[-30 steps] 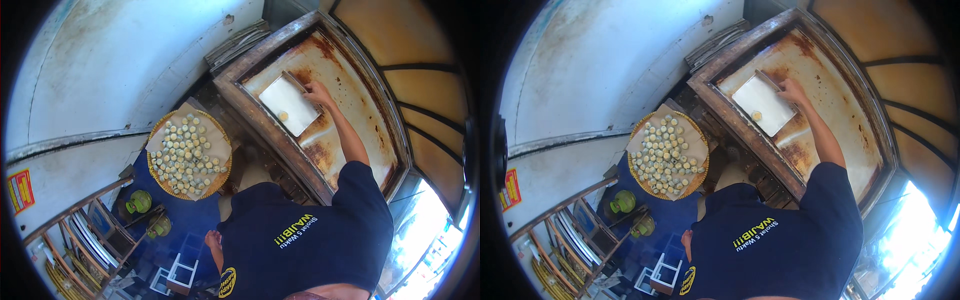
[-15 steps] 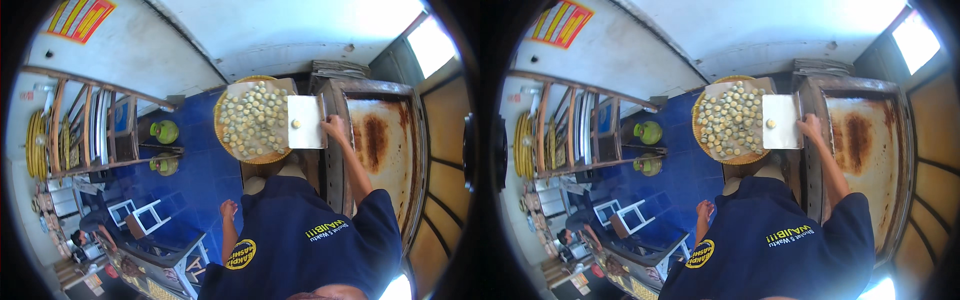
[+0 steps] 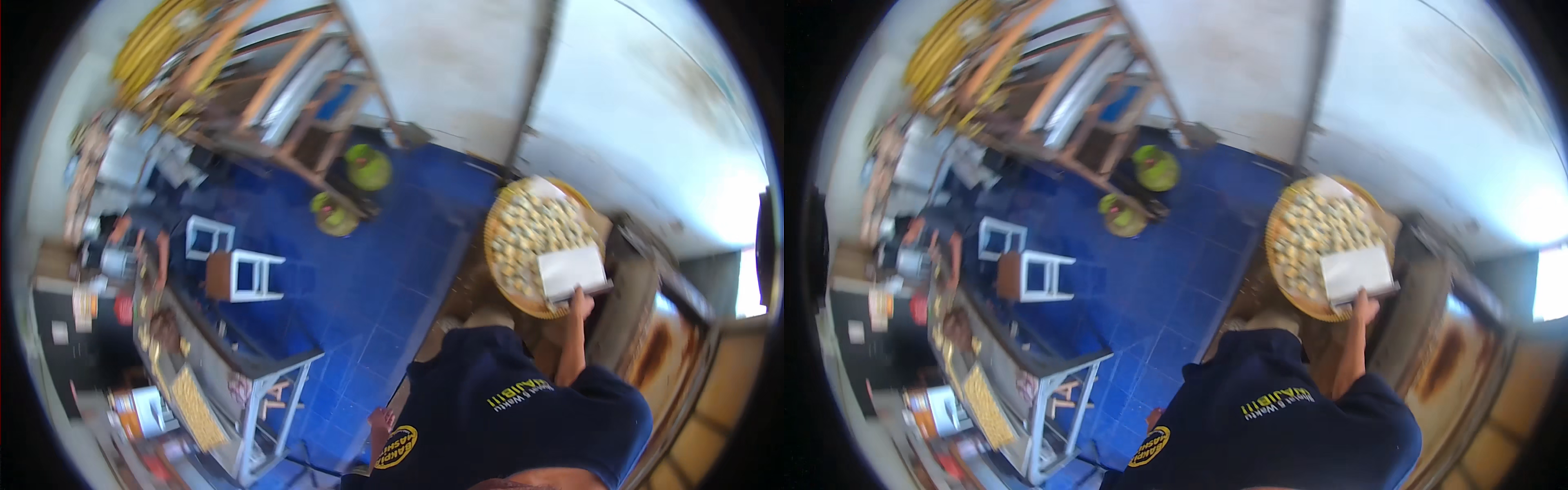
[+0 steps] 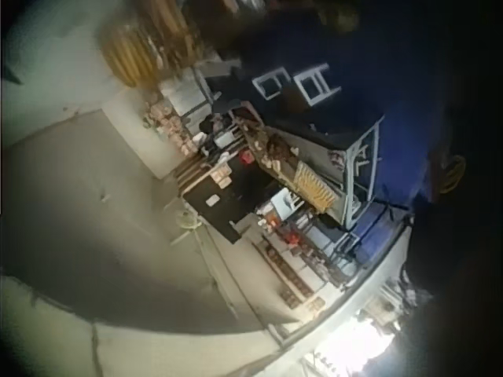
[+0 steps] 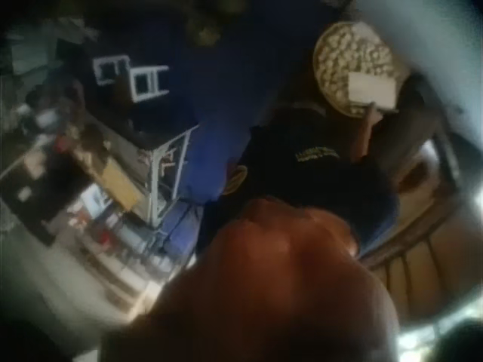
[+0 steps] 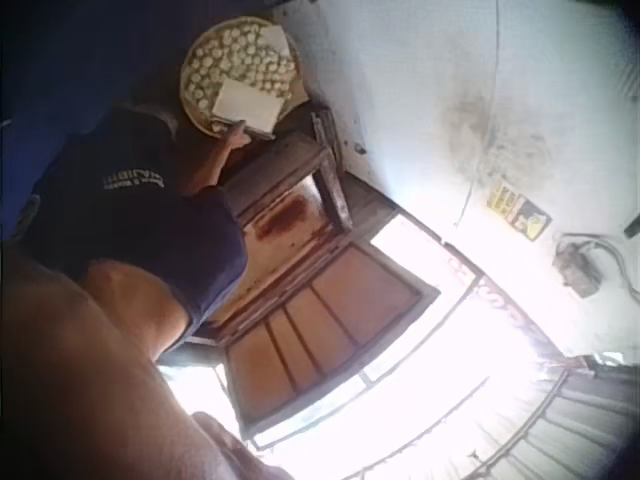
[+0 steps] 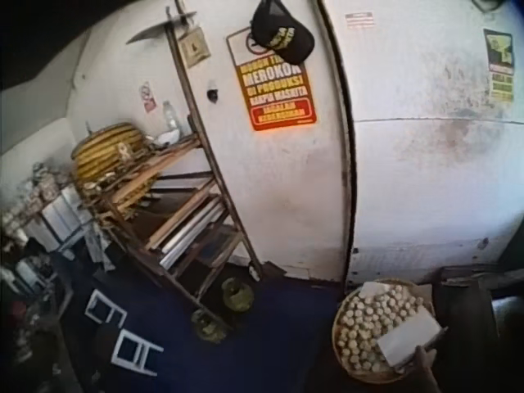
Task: The person uses a scraper to transfer dough balls from a heating surface to a basket, سپس brings a tray of uncooked dough to the heating area and places them onto the surface by hand.
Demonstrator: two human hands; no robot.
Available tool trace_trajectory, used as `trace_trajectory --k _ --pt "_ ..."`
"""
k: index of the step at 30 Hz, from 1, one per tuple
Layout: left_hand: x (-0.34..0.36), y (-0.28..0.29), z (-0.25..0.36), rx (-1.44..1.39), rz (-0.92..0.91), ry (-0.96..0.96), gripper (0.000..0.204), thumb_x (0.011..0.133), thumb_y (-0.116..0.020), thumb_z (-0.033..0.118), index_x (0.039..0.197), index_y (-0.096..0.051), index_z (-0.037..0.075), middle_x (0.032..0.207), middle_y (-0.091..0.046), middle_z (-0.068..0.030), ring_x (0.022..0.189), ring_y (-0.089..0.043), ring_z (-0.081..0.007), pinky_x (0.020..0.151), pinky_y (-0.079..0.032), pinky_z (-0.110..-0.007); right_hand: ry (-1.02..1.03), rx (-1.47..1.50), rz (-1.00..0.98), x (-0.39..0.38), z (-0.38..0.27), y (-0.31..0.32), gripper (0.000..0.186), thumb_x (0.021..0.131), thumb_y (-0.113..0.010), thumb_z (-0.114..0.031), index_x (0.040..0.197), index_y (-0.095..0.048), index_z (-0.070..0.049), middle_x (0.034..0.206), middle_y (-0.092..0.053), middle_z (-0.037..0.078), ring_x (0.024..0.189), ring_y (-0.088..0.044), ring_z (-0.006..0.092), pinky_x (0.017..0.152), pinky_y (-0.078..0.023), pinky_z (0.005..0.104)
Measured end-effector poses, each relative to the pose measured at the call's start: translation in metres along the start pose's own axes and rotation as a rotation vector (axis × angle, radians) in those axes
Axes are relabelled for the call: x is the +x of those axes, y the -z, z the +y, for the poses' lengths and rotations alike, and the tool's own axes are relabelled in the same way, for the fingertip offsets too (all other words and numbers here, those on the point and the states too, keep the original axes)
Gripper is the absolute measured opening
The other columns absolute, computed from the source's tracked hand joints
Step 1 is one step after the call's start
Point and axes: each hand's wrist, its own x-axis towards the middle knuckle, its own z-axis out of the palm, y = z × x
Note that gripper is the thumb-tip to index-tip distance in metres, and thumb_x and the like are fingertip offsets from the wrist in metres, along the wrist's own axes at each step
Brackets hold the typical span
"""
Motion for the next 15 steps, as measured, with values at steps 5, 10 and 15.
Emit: trace_trajectory --k 5,10,15 --pt "-0.004 -0.008 -0.026 -0.266 0.025 0.026 0.024 0.083 -0.047 0.029 0.096 -0.05 0.01 0.082 -0.053 -0.0057 0.067 -0.055 -0.0207 0.057 -0.048 -0.036 -0.125 0.555 -0.42 -0.084 -0.098 -0.124 0.041 0.072 -0.064 -0.031 0.09 -0.058 0.005 0.076 -0.058 0.012 0.049 -0.054 0.0192 0.04 -0.043 0.0287" --pt "0.006 -0.048 -0.008 -0.45 0.026 0.048 0.024 0.081 -0.046 0.031 0.093 -0.049 0.01 0.079 -0.052 -0.0058 0.066 -0.053 -0.0214 0.056 -0.047 -0.037 -0.087 0.477 -0.722 -0.165 -0.232 -0.26 0.04 0.072 -0.067 -0.03 0.084 -0.057 0.007 0.072 -0.057 0.014 0.052 -0.056 0.0195 0.036 -0.041 0.0301" --pt "0.031 -0.075 0.039 -0.615 0.048 0.054 0.024 0.08 -0.044 0.033 0.089 -0.049 0.011 0.076 -0.05 -0.0059 0.065 -0.051 -0.0222 0.056 -0.046 -0.038 0.109 0.457 -0.882 -0.227 -0.343 -0.408 0.045 0.07 -0.07 -0.024 0.094 -0.051 0.009 0.08 -0.058 0.017 0.055 -0.058 0.0233 0.038 -0.05 0.0307"
